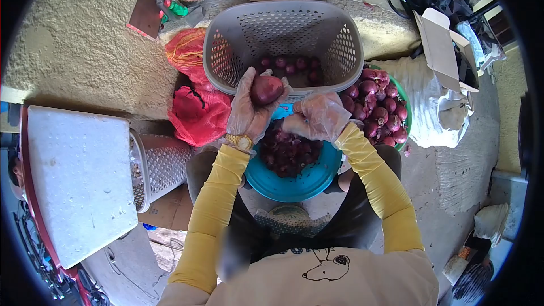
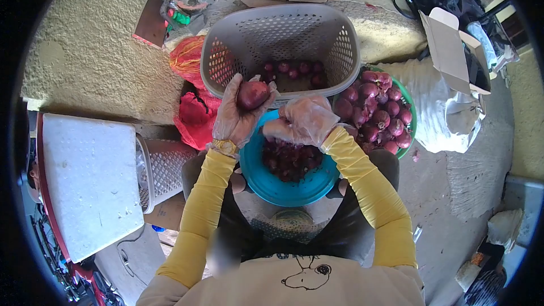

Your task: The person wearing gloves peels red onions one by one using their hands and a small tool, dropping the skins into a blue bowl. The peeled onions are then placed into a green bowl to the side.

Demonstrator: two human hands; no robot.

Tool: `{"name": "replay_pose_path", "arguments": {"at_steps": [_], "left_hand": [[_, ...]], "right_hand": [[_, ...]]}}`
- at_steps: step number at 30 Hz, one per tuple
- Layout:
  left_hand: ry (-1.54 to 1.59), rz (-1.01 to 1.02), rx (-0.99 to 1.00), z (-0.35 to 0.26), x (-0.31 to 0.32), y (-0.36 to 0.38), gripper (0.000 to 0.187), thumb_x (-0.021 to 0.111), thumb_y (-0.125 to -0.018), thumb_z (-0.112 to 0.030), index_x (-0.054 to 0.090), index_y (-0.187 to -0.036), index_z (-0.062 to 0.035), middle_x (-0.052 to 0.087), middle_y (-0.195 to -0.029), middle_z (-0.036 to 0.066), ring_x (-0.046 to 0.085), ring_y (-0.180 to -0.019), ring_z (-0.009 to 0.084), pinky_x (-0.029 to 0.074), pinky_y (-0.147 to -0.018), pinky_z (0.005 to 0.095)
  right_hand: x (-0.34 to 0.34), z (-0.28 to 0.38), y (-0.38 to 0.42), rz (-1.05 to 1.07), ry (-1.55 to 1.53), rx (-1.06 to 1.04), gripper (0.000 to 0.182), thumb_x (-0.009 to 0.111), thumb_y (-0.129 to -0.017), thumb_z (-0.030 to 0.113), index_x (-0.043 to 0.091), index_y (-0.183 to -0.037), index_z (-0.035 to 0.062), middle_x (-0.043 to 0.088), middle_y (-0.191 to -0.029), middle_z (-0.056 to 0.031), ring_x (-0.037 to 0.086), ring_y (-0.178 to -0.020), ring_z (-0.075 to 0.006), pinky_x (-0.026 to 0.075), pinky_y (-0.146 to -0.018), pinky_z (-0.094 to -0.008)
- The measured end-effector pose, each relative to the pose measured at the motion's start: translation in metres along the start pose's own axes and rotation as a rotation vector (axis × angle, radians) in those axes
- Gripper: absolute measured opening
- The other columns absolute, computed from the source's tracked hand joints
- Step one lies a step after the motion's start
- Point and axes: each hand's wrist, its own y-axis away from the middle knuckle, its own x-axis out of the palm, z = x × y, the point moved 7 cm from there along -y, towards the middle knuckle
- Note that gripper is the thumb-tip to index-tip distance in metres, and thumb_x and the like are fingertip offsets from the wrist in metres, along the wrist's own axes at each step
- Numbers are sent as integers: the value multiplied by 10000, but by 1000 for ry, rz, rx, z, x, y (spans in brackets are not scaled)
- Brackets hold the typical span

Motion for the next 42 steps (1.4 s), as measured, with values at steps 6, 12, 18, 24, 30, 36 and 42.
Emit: {"name": "replay_pose_path", "arguments": {"at_steps": [6, 12, 18, 24, 30, 36, 42], "left_hand": [[115, 80, -144, 10, 6, 4, 442, 594, -1044, -307, 523, -1344, 9, 570, -1304, 243, 510, -1315, 472, 491, -1084, 598], [-130, 175, -188, 25, 17, 14, 591, 572, -1051, -415, 471, -1442, 16, 587, -1305, 235, 600, -1238, 389, 570, -992, 534], [-201, 101, -93, 33, 15, 6, 442, 673, -1006, -340, 594, -1283, -5, 679, -1148, 150, 675, -1068, 277, 611, -829, 417], [-195, 161, -55, 33, 11, 3, 388, 659, -1004, -282, 623, -1248, 18, 708, -1133, 154, 681, -1055, 299, 587, -899, 434], [-23, 74, 19, 30, 2, 0, 346, 634, -990, -232, 636, -1238, 10, 693, -1204, 156, 655, -1119, 305, 558, -978, 426], [-4, 102, 22, 31, 4, 2, 336, 613, -995, -219, 635, -1233, 16, 687, -1199, 163, 639, -1156, 318, 534, -1026, 428], [20, 84, 8, 35, 3, 1, 344, 605, -1002, -221, 624, -1245, 22, 671, -1211, 180, 626, -1184, 353, 531, -1042, 452]], "right_hand": [[1, 3, -3, 174, 285, 136, 658, 769, -681, 772, 771, -851, 136, 712, -735, -119, 704, -701, -330, 545, -659, -421], [-35, 1, -2, -276, 258, 208, 730, 760, -650, 806, 749, -911, 124, 716, -769, -134, 708, -753, -340, 547, -693, -447], [-39, -4, 0, -221, 141, 343, 753, 732, -634, 850, 749, -856, 131, 706, -736, -130, 707, -749, -347, 548, -702, -447], [-42, -5, -2, -218, 147, 395, 750, 802, -638, 781, 733, -782, 48, 679, -696, -166, 666, -657, -357, 524, -636, -437], [-31, -13, -4, -174, 210, 410, 786, 756, -643, 833, 728, -791, 62, 676, -705, -159, 672, -676, -357, 528, -644, -442], [-22, -17, -5, -186, 173, 389, 768, 740, -669, 832, 736, -808, 77, 671, -709, -165, 679, -693, -361, 530, -648, -439], [-16, -22, -4, -97, 101, 484, 757, 744, -664, 827, 758, -814, 85, 697, -740, -173, 693, -761, -401, 542, -694, -465]]}}
